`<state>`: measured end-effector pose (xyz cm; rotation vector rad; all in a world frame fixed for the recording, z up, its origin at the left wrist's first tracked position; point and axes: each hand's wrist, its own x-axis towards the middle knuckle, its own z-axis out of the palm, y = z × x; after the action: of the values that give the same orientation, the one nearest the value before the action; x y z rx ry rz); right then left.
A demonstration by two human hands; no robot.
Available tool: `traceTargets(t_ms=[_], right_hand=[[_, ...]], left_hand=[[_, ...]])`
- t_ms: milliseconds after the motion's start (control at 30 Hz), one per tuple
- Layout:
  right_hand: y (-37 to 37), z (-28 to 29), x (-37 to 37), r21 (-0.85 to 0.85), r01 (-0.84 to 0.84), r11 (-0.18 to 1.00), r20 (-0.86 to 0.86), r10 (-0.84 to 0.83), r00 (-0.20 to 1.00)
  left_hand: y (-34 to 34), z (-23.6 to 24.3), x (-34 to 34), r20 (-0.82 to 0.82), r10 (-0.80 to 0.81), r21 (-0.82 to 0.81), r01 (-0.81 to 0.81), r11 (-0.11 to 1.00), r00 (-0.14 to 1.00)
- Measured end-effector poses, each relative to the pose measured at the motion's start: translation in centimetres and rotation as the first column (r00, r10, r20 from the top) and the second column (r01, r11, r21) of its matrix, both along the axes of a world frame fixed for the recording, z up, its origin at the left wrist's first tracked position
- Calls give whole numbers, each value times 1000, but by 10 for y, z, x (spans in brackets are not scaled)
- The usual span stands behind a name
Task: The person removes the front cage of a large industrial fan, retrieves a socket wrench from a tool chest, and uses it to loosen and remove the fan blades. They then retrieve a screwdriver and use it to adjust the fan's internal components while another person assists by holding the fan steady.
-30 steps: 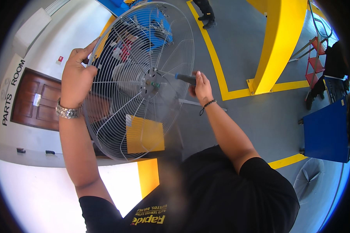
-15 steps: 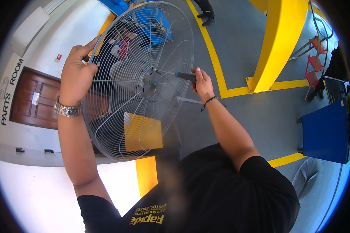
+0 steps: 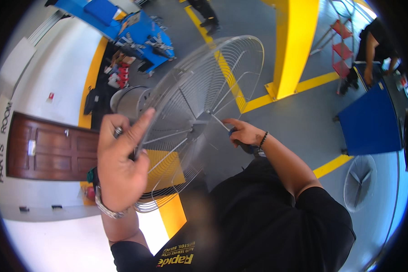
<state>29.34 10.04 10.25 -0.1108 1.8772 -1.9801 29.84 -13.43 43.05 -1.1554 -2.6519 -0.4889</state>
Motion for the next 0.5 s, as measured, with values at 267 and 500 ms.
traceTargets(t_ms=[267, 500], right_hand=[[36, -33, 76, 129, 424, 896, 253, -444, 860], [130, -135, 133, 631, 490, 602, -407, -281, 869]], left_hand=[[42, -68, 36, 153, -271, 183, 243, 953, 950], [115, -99, 106, 149, -373, 209, 340, 917, 916]])
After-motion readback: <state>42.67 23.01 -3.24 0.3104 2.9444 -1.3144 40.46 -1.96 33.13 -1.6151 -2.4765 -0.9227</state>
